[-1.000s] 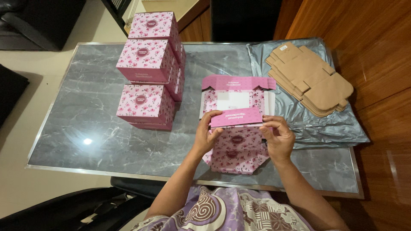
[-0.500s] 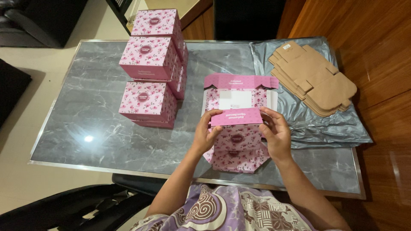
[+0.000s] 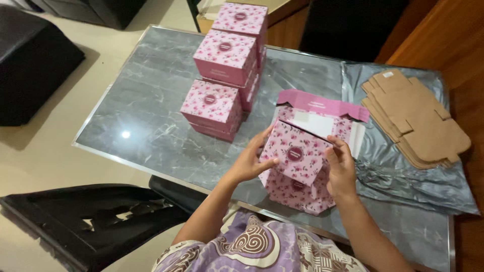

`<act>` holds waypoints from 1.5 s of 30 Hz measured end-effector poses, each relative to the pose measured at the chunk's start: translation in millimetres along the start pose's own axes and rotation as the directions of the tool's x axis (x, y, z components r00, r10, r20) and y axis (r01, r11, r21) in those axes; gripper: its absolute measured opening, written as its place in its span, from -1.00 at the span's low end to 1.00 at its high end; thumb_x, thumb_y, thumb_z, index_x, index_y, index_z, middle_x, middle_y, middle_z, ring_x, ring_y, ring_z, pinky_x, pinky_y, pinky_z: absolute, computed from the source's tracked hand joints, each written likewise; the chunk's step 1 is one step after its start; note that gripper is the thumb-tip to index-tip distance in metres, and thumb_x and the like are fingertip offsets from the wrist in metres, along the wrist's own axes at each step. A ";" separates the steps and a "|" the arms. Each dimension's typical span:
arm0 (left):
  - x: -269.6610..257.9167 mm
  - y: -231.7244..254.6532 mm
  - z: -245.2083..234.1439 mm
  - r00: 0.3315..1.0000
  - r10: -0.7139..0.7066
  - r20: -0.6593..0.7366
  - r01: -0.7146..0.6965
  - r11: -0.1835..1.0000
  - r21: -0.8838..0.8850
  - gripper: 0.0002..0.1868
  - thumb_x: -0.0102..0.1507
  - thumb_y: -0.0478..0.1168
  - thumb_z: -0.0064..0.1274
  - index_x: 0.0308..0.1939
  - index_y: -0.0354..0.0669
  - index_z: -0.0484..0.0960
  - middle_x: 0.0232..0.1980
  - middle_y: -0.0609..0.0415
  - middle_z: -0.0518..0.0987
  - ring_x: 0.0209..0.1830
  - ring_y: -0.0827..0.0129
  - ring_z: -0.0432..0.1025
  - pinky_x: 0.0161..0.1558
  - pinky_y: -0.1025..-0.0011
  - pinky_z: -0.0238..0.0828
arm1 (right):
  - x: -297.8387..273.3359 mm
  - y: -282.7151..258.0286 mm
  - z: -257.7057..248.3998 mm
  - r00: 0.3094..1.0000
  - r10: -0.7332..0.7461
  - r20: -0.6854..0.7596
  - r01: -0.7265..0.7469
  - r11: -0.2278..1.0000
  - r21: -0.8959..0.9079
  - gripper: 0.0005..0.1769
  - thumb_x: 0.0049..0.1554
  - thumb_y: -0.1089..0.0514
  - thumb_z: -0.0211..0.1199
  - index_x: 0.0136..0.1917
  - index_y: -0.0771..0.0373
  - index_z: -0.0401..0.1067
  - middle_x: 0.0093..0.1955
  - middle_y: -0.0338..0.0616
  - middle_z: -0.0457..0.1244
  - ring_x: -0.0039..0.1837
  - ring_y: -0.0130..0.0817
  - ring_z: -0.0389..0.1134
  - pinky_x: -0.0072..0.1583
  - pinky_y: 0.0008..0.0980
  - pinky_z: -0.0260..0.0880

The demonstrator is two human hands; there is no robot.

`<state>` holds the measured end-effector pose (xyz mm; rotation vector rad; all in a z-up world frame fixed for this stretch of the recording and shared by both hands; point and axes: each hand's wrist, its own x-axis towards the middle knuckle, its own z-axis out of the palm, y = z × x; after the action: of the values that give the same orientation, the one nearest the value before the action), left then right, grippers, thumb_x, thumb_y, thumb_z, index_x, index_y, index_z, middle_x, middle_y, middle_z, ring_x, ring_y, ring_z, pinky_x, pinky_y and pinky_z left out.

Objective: The person assembles small pink floral-patterned boxes by folding flat cardboard pieces into shape and securing them with adhesive tape. They repeatedly fold the flaps, apply tape to the seams, and stack the finished boxes on a marble table.

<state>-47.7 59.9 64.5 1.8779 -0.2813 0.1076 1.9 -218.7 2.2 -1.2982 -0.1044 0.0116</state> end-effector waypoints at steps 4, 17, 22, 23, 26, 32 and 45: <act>-14.5 5.7 -34.5 0.965 0.221 -0.143 -0.202 0.970 0.133 -0.04 0.17 -0.06 0.37 0.56 -0.15 0.23 0.59 -0.25 0.22 0.61 0.05 0.14 0.50 0.18 0.16 | 26.8 10.4 29.4 0.994 0.110 0.022 -0.111 0.990 0.087 -0.53 0.28 -0.06 0.29 0.31 0.24 0.30 0.01 -0.38 0.16 0.03 -0.58 0.15 0.05 -0.54 0.25; 12.5 -35.7 -189.4 0.841 0.201 -0.503 -0.208 0.977 0.043 -0.42 0.46 -0.10 -0.05 0.48 -0.37 0.33 0.37 -0.13 0.50 0.36 0.31 0.37 0.38 0.37 0.27 | 87.8 -47.2 218.8 0.832 0.185 0.522 -0.280 0.954 0.108 -0.40 0.31 -0.06 0.05 0.55 0.15 0.14 0.49 -0.24 0.16 0.36 -0.37 0.26 0.27 -0.24 0.37; 21.0 -56.6 -203.6 0.851 0.137 -0.506 -0.187 0.981 -0.050 -0.46 0.47 -0.13 -0.09 0.46 -0.36 0.33 0.33 -0.10 0.51 0.32 0.33 0.37 0.36 0.39 0.26 | 94.6 -27.0 234.9 0.818 0.213 0.533 -0.303 0.949 0.085 -0.36 0.32 -0.09 0.07 0.57 0.15 0.14 0.45 -0.26 0.19 0.35 -0.39 0.26 0.29 -0.28 0.35; 22.4 -60.6 -204.5 0.849 0.153 -0.506 -0.194 0.981 -0.027 -0.47 0.47 -0.12 -0.09 0.46 -0.36 0.35 0.34 -0.11 0.51 0.34 0.33 0.37 0.37 0.39 0.25 | 94.5 -23.2 235.3 0.819 0.216 0.531 -0.302 0.950 0.080 -0.36 0.31 -0.10 0.07 0.57 0.15 0.14 0.45 -0.27 0.20 0.36 -0.39 0.27 0.29 -0.29 0.35; 24.1 -70.7 -203.5 0.837 0.142 -0.528 -0.168 0.986 -0.001 -0.47 0.48 -0.11 -0.08 0.46 -0.35 0.35 0.35 -0.10 0.51 0.34 0.32 0.38 0.37 0.39 0.26 | 95.6 -13.7 234.8 0.830 0.222 0.511 -0.297 0.952 0.069 -0.36 0.31 -0.11 0.07 0.57 0.14 0.15 0.46 -0.27 0.19 0.36 -0.40 0.25 0.28 -0.30 0.32; 22.2 -95.7 -194.4 0.796 0.094 -0.598 -0.170 0.983 -0.071 -0.24 0.47 0.18 -0.21 0.58 -0.29 0.15 0.56 -0.17 0.26 0.55 0.21 0.18 0.51 0.28 0.08 | 94.6 -5.7 224.5 0.857 0.200 0.475 -0.260 0.963 0.064 -0.37 0.32 -0.12 0.05 0.56 0.14 0.16 0.50 -0.25 0.16 0.40 -0.37 0.22 0.30 -0.30 0.32; 14.2 -242.7 -151.8 0.790 -0.342 -0.509 -0.103 0.744 -0.661 -0.05 0.34 0.49 -0.45 0.50 -0.16 0.32 0.44 0.07 0.43 0.44 0.27 0.25 0.42 0.17 0.03 | 61.6 -11.3 118.8 0.931 0.261 0.255 -0.293 0.951 0.096 -0.47 0.32 -0.02 -0.01 0.49 0.20 0.21 0.52 -0.02 0.13 0.43 -0.20 0.23 0.34 -0.14 0.31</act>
<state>36.0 273.2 -107.6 1.0491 0.2476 0.4521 52.7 -103.5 49.0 -1.1646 -0.1228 0.4136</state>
